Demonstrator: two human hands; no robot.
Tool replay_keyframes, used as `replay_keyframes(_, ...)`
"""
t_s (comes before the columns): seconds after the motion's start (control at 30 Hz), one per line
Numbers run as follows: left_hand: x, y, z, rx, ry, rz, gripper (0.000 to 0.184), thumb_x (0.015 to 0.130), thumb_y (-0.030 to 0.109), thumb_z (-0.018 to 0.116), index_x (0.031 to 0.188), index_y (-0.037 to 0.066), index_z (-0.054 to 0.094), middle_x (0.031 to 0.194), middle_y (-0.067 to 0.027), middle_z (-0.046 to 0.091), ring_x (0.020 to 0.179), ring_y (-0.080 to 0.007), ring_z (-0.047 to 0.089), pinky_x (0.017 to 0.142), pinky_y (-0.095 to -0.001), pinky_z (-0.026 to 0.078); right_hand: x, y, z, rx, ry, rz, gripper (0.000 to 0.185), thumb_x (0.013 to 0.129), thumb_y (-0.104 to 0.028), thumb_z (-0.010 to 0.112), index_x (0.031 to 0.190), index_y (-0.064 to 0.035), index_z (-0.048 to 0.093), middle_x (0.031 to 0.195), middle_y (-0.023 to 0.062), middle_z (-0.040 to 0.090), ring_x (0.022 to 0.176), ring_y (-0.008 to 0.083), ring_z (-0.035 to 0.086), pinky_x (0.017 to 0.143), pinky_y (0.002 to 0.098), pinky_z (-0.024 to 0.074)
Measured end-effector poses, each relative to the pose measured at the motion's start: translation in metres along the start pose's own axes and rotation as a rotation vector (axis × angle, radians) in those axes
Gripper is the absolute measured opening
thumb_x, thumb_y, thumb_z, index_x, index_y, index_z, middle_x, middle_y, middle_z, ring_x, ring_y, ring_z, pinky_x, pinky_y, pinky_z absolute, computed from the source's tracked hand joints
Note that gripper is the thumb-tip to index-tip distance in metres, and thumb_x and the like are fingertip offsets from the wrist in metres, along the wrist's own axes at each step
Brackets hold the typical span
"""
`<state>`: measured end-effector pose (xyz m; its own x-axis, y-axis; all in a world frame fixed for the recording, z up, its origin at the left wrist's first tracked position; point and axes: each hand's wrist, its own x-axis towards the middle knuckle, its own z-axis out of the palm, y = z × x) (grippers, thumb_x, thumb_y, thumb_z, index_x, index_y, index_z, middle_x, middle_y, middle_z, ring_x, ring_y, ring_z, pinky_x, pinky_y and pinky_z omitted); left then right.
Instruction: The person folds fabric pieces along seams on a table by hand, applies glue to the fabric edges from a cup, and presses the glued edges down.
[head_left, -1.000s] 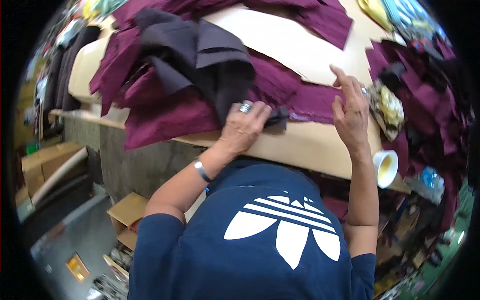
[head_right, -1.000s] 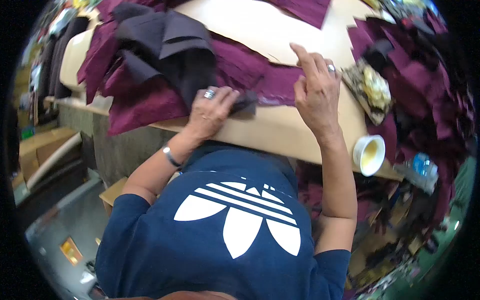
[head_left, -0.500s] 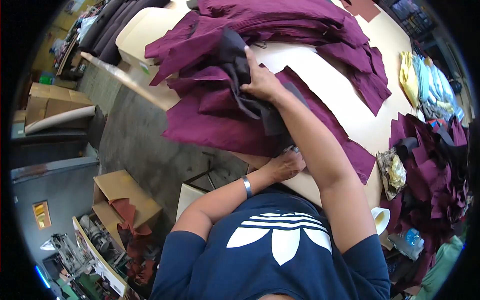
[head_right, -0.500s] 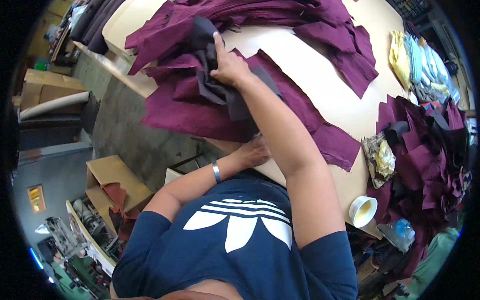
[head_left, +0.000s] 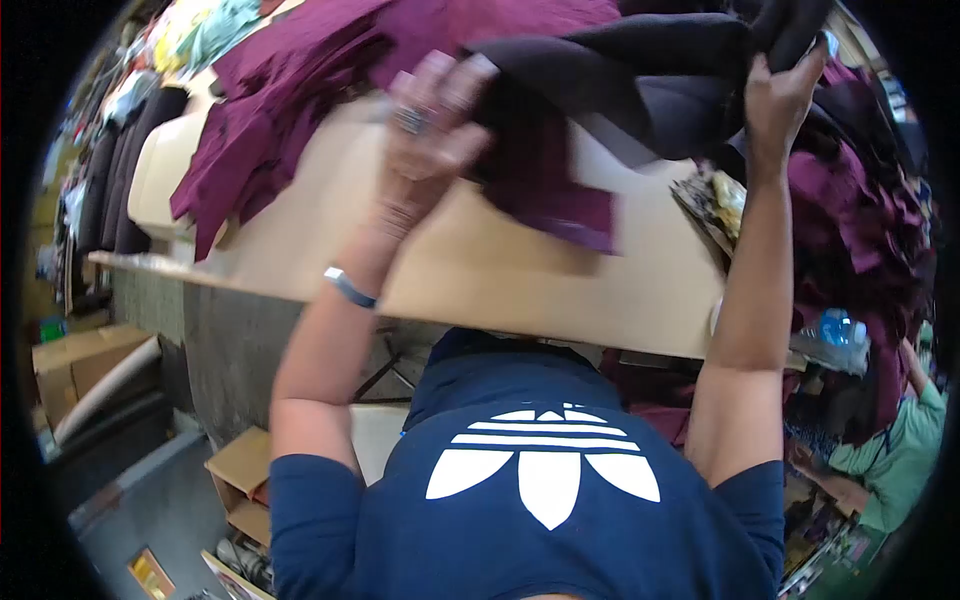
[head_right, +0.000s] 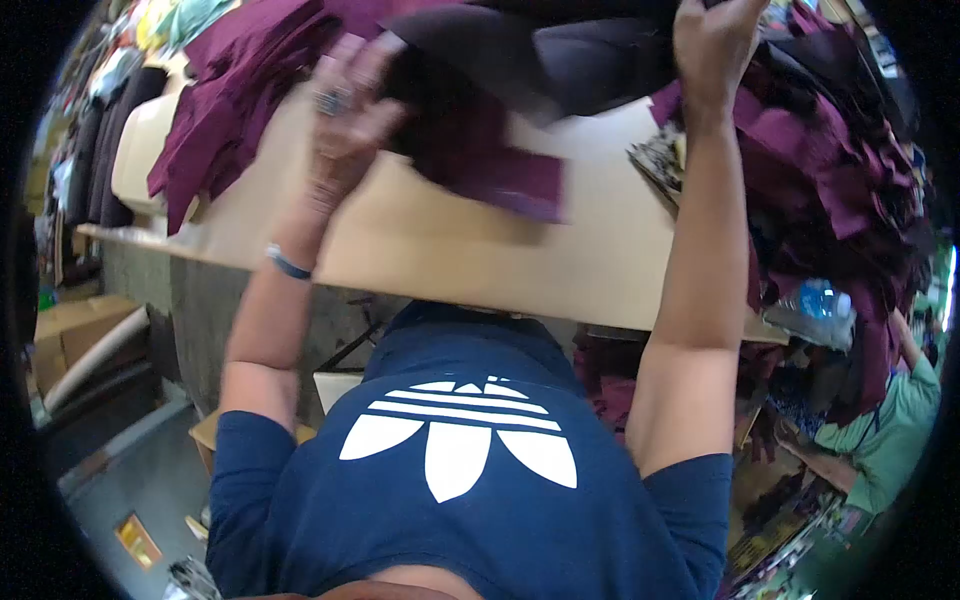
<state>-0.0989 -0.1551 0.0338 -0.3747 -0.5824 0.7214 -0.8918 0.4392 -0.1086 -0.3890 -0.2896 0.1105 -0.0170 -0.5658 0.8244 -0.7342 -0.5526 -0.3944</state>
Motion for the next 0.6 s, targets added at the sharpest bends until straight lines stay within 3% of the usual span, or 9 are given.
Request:
replay_keyframes(0.03, 0.008, -0.019, -0.005, 0.096, -0.044, 0.038, 0.009, 0.071, 0.01, 0.059, 0.079, 0.014, 0.062, 0.121, -0.0058, 0.054, 0.121, -0.0269, 0.043, 0.101, -0.0449, 0.034, -0.006, 0.003, -0.023, -0.027, 0.032, -0.024, 0.074, 0.076, -0.008, 0.059, 0.138, 0.0074, 0.021, 0.136, 0.0279, 0.036, 0.128, 0.0356, 0.037, 0.105, 0.0373, 0.0281)
replay_keyframes(0.1, 0.028, -0.047, -0.028, 0.14, -0.207, 0.108, 0.009, 0.073, 0.01, 0.056, 0.079, 0.012, 0.062, 0.123, -0.0062, 0.052, 0.122, -0.0268, 0.043, 0.103, -0.0415, 0.033, -0.056, -0.007, -0.041, -0.158, 0.024, -0.199, 0.083, 0.071, -0.005, 0.055, 0.143, -0.0068, 0.014, 0.122, 0.0326, 0.048, 0.107, 0.0465, 0.051, 0.088, 0.0456, 0.0438)
replay_keyframes(0.17, 0.033, -0.076, -0.043, 0.281, -0.359, 0.246, 0.01, 0.075, 0.01, 0.052, 0.079, 0.011, 0.062, 0.123, -0.006, 0.051, 0.122, -0.025, 0.043, 0.103, -0.0405, 0.034, -0.121, -0.033, -0.055, 0.08, -0.22, 0.181, 0.085, 0.079, -0.01, 0.062, 0.144, -0.0033, 0.007, 0.123, 0.032, 0.047, 0.109, 0.0419, 0.054, 0.088, 0.0408, 0.0446)
replay_keyframes(0.23, 0.035, -0.091, -0.056, 0.277, -0.509, 0.307, 0.011, 0.076, 0.011, 0.051, 0.08, 0.008, 0.061, 0.121, -0.0063, 0.052, 0.121, -0.0231, 0.044, 0.103, -0.0403, 0.034, -0.194, -0.035, -0.066, 0.292, -0.467, 0.598, 0.089, 0.081, -0.011, 0.066, 0.144, -0.0045, 0.004, 0.091, 0.021, 0.063, 0.075, 0.0308, 0.063, 0.068, 0.0356, 0.0484)
replay_keyframes(0.27, 0.032, -0.094, -0.062, 0.307, -0.622, 0.306, 0.011, 0.076, 0.01, 0.051, 0.081, 0.007, 0.06, 0.12, -0.0067, 0.052, 0.121, -0.0236, 0.044, 0.103, -0.0405, 0.033, -0.207, -0.049, -0.08, 0.413, -0.493, 0.729, 0.087, 0.081, -0.009, 0.065, 0.145, -0.0047, 0.005, 0.076, 0.0121, 0.062, 0.06, 0.019, 0.055, 0.059, 0.0298, 0.0454)
replay_keyframes(0.3, 0.028, -0.098, -0.067, 0.32, -0.699, 0.26, 0.011, 0.076, 0.01, 0.051, 0.082, 0.006, 0.06, 0.12, -0.0068, 0.053, 0.121, -0.0237, 0.044, 0.103, -0.0404, 0.033, -0.216, -0.056, -0.091, 0.389, -0.53, 0.729, 0.082, 0.084, -0.009, 0.063, 0.146, -0.0074, 0.009, 0.069, 0.0036, 0.057, 0.058, 0.0081, 0.05, 0.058, 0.022, 0.0428)
replay_keyframes(0.37, 0.016, -0.105, -0.075, 0.341, -0.859, 0.17, 0.011, 0.076, 0.008, 0.05, 0.082, 0.005, 0.059, 0.12, -0.007, 0.053, 0.121, -0.024, 0.044, 0.103, -0.0401, 0.033, -0.231, -0.046, -0.103, 0.304, -0.455, 0.62, 0.08, 0.083, -0.006, 0.062, 0.145, -0.0077, 0.012, 0.063, 0.0031, 0.054, 0.055, 0.0102, 0.049, 0.057, 0.026, 0.0435)
replay_keyframes(0.5, 0.018, -0.063, -0.073, -0.097, -0.574, -0.221, 0.018, 0.072, -0.005, 0.05, 0.085, 0.003, 0.058, 0.108, -0.0089, 0.059, 0.103, -0.0282, 0.056, 0.087, -0.0381, 0.045, -0.203, -0.019, -0.102, 0.232, -0.486, 0.505, 0.067, 0.08, -0.002, 0.059, 0.14, -0.0068, 0.029, 0.071, 0.0047, 0.056, 0.061, 0.0131, 0.051, 0.062, 0.0253, 0.0441)
replay_keyframes(0.6, 0.025, 0.011, -0.045, -0.364, -0.418, 0.024, 0.026, 0.069, -0.007, 0.052, 0.093, 0.002, 0.059, 0.101, -0.0121, 0.06, 0.095, -0.03, 0.059, 0.082, -0.0379, 0.048, -0.175, 0.001, -0.063, 0.093, -0.474, 0.162, 0.066, 0.075, 0.0, 0.057, 0.136, -0.0085, 0.036, 0.084, 0.0082, 0.061, 0.083, 0.023, 0.057, 0.085, 0.0392, 0.0397)
